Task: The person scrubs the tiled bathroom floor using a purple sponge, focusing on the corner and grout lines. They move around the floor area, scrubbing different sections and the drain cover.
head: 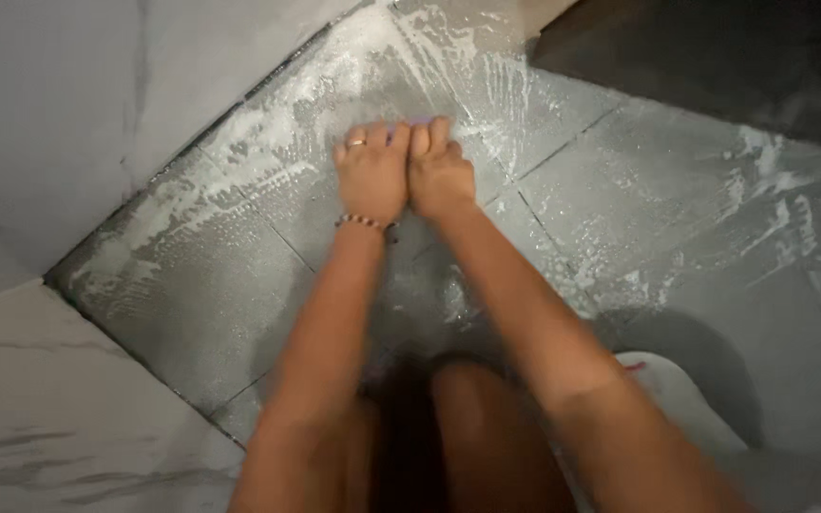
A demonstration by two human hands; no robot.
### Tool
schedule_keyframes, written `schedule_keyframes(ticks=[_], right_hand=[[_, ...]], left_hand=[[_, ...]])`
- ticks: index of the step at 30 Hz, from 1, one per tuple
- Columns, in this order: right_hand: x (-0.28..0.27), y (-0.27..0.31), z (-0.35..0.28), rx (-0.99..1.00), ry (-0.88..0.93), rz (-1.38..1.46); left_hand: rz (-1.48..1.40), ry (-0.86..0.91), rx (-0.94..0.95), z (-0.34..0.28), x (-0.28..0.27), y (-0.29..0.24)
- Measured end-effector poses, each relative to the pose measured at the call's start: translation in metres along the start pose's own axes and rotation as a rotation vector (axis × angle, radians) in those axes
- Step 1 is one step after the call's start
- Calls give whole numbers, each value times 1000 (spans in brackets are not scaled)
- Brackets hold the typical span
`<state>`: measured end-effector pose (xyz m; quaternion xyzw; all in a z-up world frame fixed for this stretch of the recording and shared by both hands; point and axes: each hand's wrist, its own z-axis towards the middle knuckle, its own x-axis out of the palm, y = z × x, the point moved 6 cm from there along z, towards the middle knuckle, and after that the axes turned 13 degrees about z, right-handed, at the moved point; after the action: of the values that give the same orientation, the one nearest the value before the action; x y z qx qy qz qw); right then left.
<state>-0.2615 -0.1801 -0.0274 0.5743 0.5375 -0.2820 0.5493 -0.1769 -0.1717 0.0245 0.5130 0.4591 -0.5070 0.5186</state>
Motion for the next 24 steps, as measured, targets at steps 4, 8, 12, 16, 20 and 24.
schedule_keyframes(ticks=[4,8,12,16,20,24], right_hand=[[13,5,-70,-107,-351,-105],[45,8,-153,-108,-256,14],[58,-3,-174,-49,-208,27],[62,-50,-128,166,85,259],[-4,-92,-93,52,-265,-93],[-15,-133,-49,194,-20,79]], left_hand=[[-56,117,129,-53,7,-1],[-131,540,198,-121,3,-13],[-89,425,239,-140,12,-28],[-204,191,209,-87,16,-60],[-334,-181,157,-21,5,-116],[-269,-252,175,20,-13,-133]])
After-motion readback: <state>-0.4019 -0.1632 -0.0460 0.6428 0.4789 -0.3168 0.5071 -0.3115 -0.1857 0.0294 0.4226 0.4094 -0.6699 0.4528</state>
